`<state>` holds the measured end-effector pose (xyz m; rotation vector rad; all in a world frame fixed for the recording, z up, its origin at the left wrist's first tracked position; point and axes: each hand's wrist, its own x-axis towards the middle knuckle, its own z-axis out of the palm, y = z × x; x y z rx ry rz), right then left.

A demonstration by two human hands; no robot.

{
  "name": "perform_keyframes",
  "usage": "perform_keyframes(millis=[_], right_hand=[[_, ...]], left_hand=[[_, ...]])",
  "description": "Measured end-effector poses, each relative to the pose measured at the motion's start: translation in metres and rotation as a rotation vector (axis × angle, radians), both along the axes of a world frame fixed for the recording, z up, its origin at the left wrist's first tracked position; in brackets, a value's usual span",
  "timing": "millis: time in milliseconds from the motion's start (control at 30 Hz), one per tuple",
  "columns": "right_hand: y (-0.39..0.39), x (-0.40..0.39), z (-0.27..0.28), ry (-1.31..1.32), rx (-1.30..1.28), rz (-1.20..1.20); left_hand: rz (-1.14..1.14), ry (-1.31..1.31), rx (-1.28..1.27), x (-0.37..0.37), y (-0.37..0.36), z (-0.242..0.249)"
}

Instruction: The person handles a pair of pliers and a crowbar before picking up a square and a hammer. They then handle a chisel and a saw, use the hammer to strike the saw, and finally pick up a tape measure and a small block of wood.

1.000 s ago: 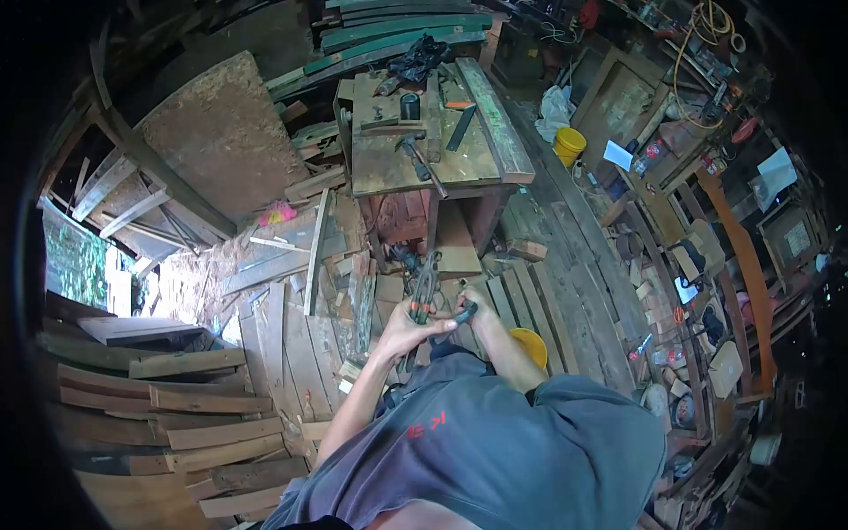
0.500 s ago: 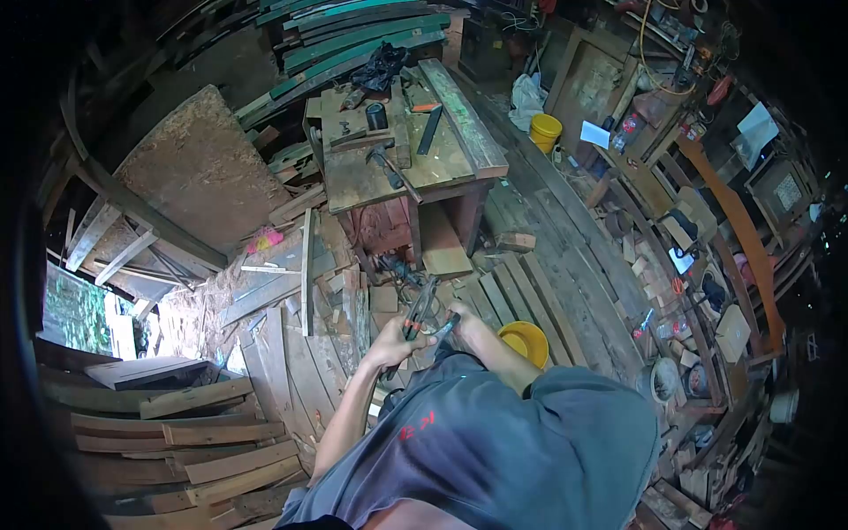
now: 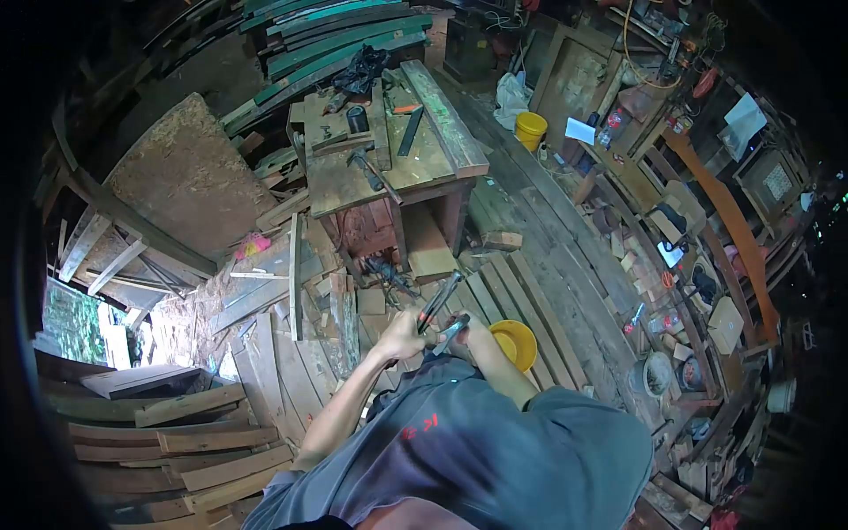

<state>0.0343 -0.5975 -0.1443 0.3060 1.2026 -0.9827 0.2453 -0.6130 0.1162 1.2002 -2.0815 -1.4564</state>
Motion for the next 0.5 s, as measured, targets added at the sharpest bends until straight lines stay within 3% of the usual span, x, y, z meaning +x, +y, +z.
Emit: perform_keyframes(millis=[100,267,500], right_hand=[[0.013,0.0,0.003,-0.025,0.008,-0.011],[0.015,0.006,-0.009,-0.061,0.025,0.024],[-0.004,0.036,-0.016,-0.099,0.058,0.103]], left_hand=[[-0.045,-0.008,0.051,-0.01,0.001,0.014],[-0.022,-0.017,0.074,-0.015,0.005,-0.018],[0.051,-0.073,0.14,-0.001,0.018,0.0]])
